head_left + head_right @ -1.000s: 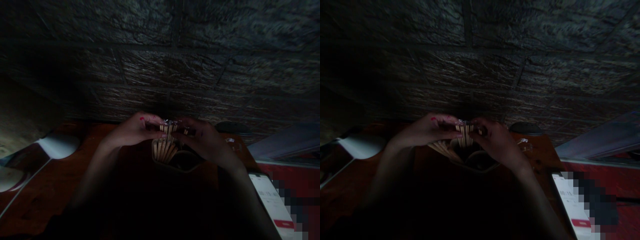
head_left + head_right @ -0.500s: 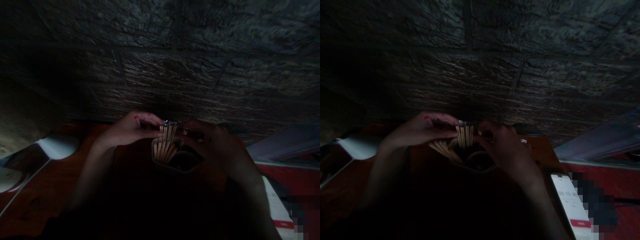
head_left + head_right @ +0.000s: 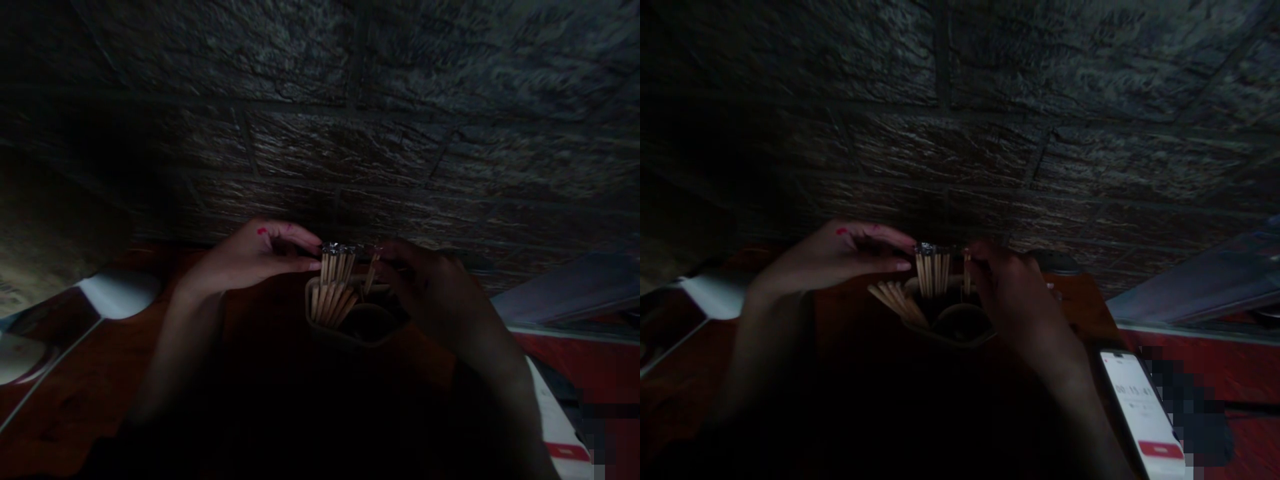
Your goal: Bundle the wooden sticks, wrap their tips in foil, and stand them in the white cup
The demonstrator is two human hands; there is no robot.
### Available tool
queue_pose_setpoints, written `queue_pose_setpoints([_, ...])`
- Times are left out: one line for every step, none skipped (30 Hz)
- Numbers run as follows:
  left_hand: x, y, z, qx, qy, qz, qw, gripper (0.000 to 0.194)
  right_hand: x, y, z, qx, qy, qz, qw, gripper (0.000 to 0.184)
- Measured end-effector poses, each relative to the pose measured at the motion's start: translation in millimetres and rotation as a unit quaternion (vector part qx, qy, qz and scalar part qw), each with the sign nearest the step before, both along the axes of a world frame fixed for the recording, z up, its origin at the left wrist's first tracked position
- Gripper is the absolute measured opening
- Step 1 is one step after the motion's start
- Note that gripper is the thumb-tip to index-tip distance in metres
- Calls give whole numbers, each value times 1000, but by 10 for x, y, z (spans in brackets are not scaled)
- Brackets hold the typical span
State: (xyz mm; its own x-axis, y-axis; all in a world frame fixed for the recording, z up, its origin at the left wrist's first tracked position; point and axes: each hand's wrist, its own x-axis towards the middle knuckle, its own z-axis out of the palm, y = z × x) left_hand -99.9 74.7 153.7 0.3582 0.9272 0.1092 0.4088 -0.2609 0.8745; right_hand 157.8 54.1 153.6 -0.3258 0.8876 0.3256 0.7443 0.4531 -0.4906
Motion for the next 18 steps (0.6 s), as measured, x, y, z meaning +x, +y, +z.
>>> queue_pose_setpoints([1,0,1,1,0,2,1000,29,-2,-1,4,0,-4,0,1000,21])
queue_pose_setpoints([2,0,1,1,1,2,1000,29,-3,-4,7,2,-8,-1,1000,21])
queue_pose_setpoints([4,0,1,3,1,2,1000,29,-3,-6,8,4,-10,-2,1000,21])
queue_pose_setpoints([5,-1,1,4,1,2,1000,29,0,-8,7,6,-11,-4,1000,22])
queue_pose_setpoints([7,-1,1,5,1,1,1000,29,3,-10,3,9,-8,-4,1000,22])
queue_pose_setpoints([8,-2,2,6,1,0,1000,29,8,-10,-2,11,-2,-5,1000,22])
queue_pose_setpoints([10,-2,2,7,1,0,1000,29,13,-9,-8,13,5,-7,1000,22])
queue_pose_setpoints([11,-2,3,9,2,-1,1000,29,18,-7,-15,13,14,-8,1000,22])
queue_pose_setpoints([13,-3,4,10,4,0,1000,29,22,-4,-21,14,21,-9,1000,22])
queue_pose_setpoints([15,-3,4,11,6,0,1000,29,24,0,-26,14,24,-9,1000,23])
queue_pose_setpoints([16,-3,3,13,8,-1,1000,29,25,2,-27,15,24,-9,1000,23])
queue_pose_setpoints([18,-2,2,12,10,-2,1000,29,23,3,-26,16,20,-9,1000,24])
queue_pose_setpoints([19,-1,0,11,10,-3,1000,29,20,2,-21,14,12,-7,1000,24])
queue_pose_setpoints([20,0,-4,11,8,-3,1000,28,16,-1,-14,12,3,-5,1000,24])
queue_pose_setpoints([20,2,-8,9,5,-4,1000,28,11,-6,-4,8,-6,-5,1000,25])
queue_pose_setpoints([20,5,-13,8,2,-4,1000,28,5,-12,8,4,-15,-5,1000,25])
queue_pose_setpoints([18,7,-18,7,0,-3,1000,28,-1,-18,19,-3,-24,-5,1000,26])
queue_pose_setpoints([17,9,-23,7,-1,-3,1000,29,-7,-24,29,-8,-31,-3,999,26])
